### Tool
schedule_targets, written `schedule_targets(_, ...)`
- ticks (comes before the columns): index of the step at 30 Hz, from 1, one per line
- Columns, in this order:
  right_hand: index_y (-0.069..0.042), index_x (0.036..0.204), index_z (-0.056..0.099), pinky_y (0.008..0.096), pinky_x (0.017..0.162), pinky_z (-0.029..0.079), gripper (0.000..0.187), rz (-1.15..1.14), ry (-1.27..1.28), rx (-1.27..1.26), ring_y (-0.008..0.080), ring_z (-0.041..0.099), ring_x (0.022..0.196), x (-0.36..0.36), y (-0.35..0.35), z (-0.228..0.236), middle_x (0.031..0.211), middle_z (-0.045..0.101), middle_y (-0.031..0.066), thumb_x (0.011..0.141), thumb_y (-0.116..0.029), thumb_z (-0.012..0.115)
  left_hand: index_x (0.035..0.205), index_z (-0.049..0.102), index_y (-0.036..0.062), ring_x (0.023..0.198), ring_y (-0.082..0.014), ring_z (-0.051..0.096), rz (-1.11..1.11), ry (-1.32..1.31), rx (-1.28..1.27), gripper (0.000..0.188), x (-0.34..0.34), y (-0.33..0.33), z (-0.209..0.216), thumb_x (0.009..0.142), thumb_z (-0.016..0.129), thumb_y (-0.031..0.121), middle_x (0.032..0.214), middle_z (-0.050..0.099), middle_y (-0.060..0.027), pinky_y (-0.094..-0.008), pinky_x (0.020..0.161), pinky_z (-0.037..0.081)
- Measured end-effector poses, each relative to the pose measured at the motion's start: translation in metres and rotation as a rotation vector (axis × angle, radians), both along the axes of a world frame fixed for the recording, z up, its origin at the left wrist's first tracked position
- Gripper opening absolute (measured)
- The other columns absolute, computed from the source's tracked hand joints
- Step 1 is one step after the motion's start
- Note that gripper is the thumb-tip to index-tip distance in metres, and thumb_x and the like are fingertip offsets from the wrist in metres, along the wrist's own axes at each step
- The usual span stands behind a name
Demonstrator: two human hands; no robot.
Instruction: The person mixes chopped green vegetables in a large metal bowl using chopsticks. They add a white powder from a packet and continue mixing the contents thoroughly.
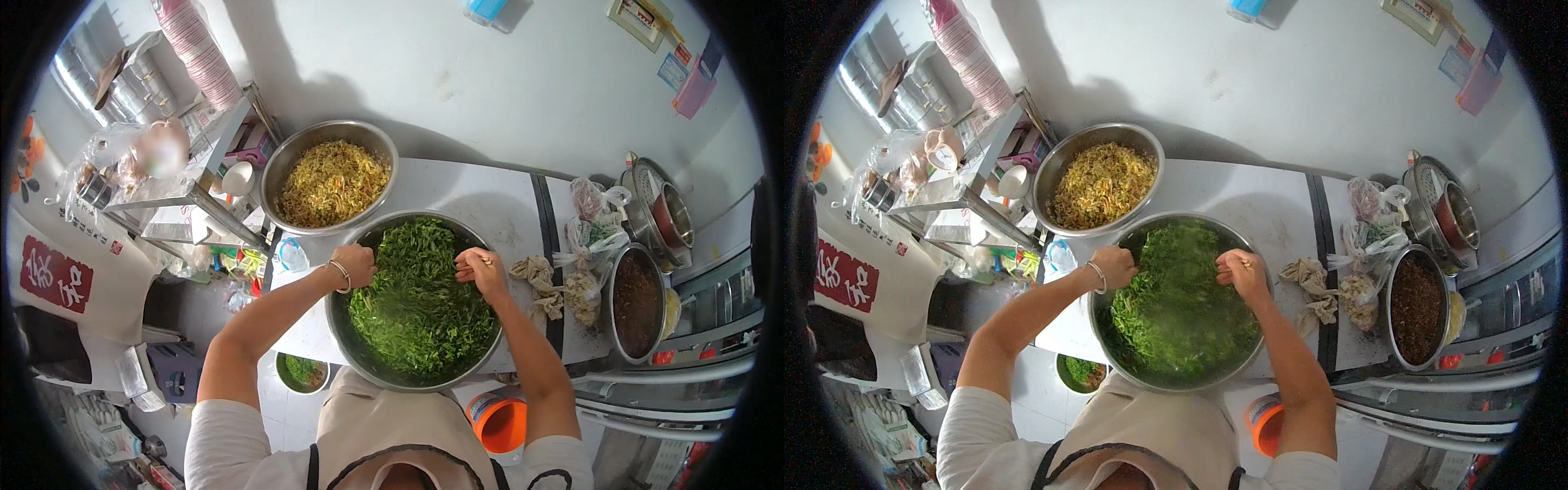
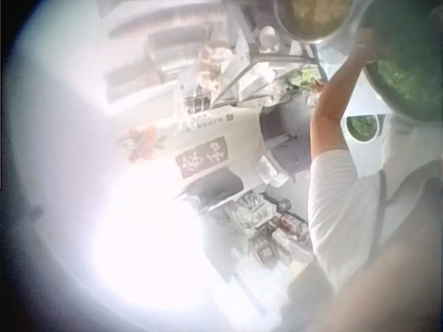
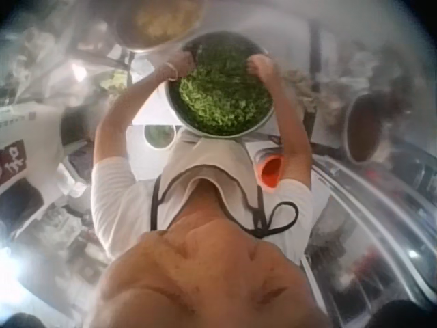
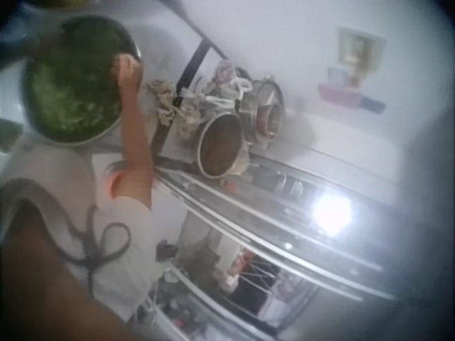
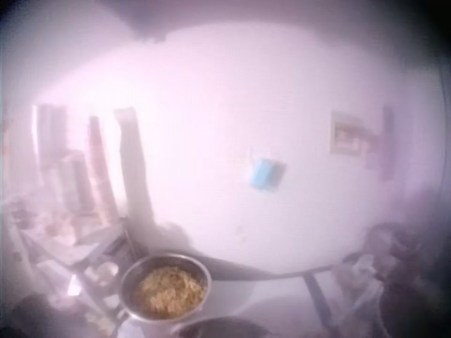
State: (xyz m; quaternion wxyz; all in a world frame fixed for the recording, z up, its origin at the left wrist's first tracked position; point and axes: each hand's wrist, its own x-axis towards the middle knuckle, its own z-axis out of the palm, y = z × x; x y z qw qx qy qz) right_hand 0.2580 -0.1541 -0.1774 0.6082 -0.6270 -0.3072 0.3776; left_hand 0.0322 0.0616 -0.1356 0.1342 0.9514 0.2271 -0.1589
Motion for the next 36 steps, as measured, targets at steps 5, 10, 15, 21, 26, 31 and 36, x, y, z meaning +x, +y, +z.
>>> schedule_targets(5,0.002,0.095,0.064,0.0286,0.063,0.055,0.025,0.262,-0.276,0.005,0.0154,0.065,0.071,-0.013,-0.018,0.093,0.082,0.066,0.0103,0.096,-0.017,0.047,0.081,0.071,0.01,0.071,-0.035,0.064,-0.089,-0.082,0.025,0.024,-0.023,-0.006,0.062,0.084,0.056,0.029,0.071,0.065,-0.0169,-0.0466,0.065,0.051)
schedule_targets(10,0.001,0.089,0.065,0.0282,0.061,0.053,0.025,0.298,-0.734,-0.149,0.0135,0.064,0.069,-0.009,-0.044,0.138,0.081,0.066,0.0085,0.095,-0.016,0.048,0.081,0.071,0.0089,0.07,-0.0348,0.065,-0.134,0.114,0.202,0.021,-0.025,-0.012,0.108,0.081,0.058,0.025,0.071,0.065,-0.0175,-0.0454,0.06,0.051)
schedule_targets(15,0.002,0.08,0.066,0.0286,0.05,0.05,0.029,0.027,-0.372,-0.333,0.0133,0.061,0.055,0.013,-0.075,0.045,0.069,0.063,0.0093,0.093,-0.018,0.049,0.092,0.069,0.0031,0.087,-0.0312,0.067,-0.074,0.371,0.153,0.025,-0.028,-0.004,0.056,0.077,0.061,0.022,0.089,0.069,-0.0153,-0.0431,0.073,0.053)
schedule_targets(21,0.001,0.085,0.064,0.0297,0.05,0.053,0.029,-0.09,0.049,-0.093,0.0146,0.061,0.054,-0.013,-0.029,0.002,0.071,0.062,0.0103,0.094,-0.023,0.05,0.074,0.068,-0.0033,0.076,-0.0397,0.063,-0.06,0.021,-0.154,0.035,-0.025,0.011,-0.024,0.079,0.061,0.03,0.077,0.064,-0.0244,-0.0459,0.074,0.052)
schedule_targets(26,0.003,0.086,0.062,0.0278,0.054,0.049,0.023,0.114,-0.18,-0.036,0.0127,0.059,0.058,-0.034,-0.02,0.074,0.072,0.061,0.007,0.095,-0.012,0.047,0.07,0.067,-0.0015,0.067,-0.0386,0.062,-0.095,-0.097,-0.122,0.033,-0.019,-0.008,0.03,0.081,0.058,0.029,0.066,0.061,-0.0221,-0.048,0.067,0.049)
schedule_targets(31,0.002,0.085,0.062,0.0258,0.054,0.049,0.023,0.234,-0.572,-0.047,0.0103,0.057,0.056,-0.046,-0.042,0.159,0.068,0.061,0.0046,0.094,-0.014,0.049,0.073,0.068,0.0023,0.069,-0.0353,0.063,-0.14,-0.015,0.066,0.026,-0.021,-0.025,0.118,0.08,0.058,0.025,0.069,0.063,-0.0181,-0.0461,0.063,0.05)
schedule_targets(36,-0.001,0.077,0.064,0.032,0.049,0.044,0.024,0.142,-0.835,-0.263,0.0164,0.055,0.051,-0.006,-0.089,0.101,0.061,0.058,0.0083,0.087,-0.019,0.053,0.08,0.07,0.0035,0.079,-0.0316,0.067,-0.193,0.319,0.22,0.017,-0.032,-0.017,0.092,0.075,0.061,0.016,0.084,0.068,-0.0179,-0.0416,0.067,0.053)
